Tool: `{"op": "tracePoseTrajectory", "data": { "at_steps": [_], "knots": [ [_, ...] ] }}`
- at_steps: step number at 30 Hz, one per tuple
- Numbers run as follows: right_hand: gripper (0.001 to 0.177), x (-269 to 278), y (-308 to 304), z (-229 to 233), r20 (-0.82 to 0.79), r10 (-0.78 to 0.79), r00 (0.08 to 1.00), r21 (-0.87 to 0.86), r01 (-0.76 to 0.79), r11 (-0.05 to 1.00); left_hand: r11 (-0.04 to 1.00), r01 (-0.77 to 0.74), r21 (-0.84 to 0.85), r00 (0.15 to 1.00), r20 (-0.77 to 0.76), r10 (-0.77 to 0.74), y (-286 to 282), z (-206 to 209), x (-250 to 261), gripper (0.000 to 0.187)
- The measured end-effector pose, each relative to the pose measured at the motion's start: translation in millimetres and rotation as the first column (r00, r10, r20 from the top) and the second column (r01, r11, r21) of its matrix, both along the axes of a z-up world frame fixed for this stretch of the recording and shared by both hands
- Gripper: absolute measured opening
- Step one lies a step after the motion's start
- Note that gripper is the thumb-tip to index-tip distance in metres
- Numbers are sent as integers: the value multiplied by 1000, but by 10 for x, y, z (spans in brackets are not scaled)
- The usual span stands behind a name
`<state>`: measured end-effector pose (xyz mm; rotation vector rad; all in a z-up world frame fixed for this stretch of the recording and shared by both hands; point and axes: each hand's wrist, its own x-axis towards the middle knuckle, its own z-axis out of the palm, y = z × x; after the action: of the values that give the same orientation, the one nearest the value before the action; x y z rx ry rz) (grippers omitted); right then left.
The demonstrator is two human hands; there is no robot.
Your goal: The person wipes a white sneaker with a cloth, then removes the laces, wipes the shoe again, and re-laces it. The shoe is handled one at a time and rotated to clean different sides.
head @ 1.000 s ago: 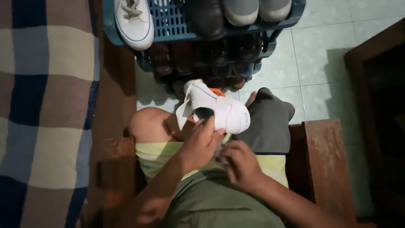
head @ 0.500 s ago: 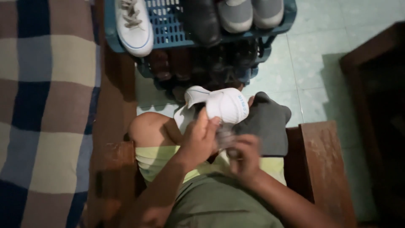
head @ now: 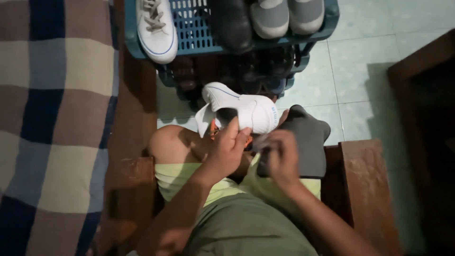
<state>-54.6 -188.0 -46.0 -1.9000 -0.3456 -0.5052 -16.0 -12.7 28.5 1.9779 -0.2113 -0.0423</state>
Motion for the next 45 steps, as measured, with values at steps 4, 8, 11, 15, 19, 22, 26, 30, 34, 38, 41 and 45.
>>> {"op": "tracePoseTrajectory", "data": {
  "at_steps": [4, 8, 11, 15, 19, 22, 26, 30, 34, 38, 41, 45],
  "knots": [
    [41, 74, -308, 223, -286, -261, 922, 291, 343, 893, 1000, 15, 10, 1000, 20, -15, 39, -161, 57, 32],
    [47, 76, -232, 585, 63, -357, 932, 163, 343, 925, 997, 0, 83, 1000, -19, 1, 2, -396, 16, 31],
    [18, 215, 56, 183, 364, -234, 902, -108, 291, 951, 996, -29, 85, 996, -87, 36, -169, -72, -57, 32],
    [8, 115, 275, -302, 286, -149, 947, -129, 192, 973, 966, -204, -159, 972, -148, 181, -203, -124, 86, 32],
    [13, -33, 257, -244, 166, -95, 982, -77, 109, 991, 955, -260, -146, 965, -85, 249, -149, 125, 163, 32],
    [15, -48, 60, 37, 285, -296, 912, -17, 313, 950, 950, -274, -149, 959, -113, 259, -213, 133, 151, 33],
    [16, 308, 28, -243, 469, -240, 850, -159, 349, 923, 919, -289, -269, 957, -105, 270, -321, -122, 143, 21],
    [6, 239, 303, -649, 157, -184, 970, 78, 174, 982, 854, -293, -430, 956, -107, 275, -223, -208, 210, 20],
    [20, 100, 241, -290, 109, -12, 994, -302, 44, 952, 847, -301, -439, 954, -138, 267, -65, -219, 273, 20],
    [25, 3, 191, 171, 33, -50, 998, -62, 52, 997, 823, -353, -445, 936, -171, 308, -68, -215, 256, 16],
    [22, 21, 33, 375, 194, -186, 963, 43, 181, 982, 798, -366, -478, 930, -179, 320, -67, -253, 290, 14],
    [30, 208, 22, 426, 322, -301, 898, -13, 322, 947, 768, -374, -519, 927, -217, 305, -169, -243, 242, 13]
  ]
}}
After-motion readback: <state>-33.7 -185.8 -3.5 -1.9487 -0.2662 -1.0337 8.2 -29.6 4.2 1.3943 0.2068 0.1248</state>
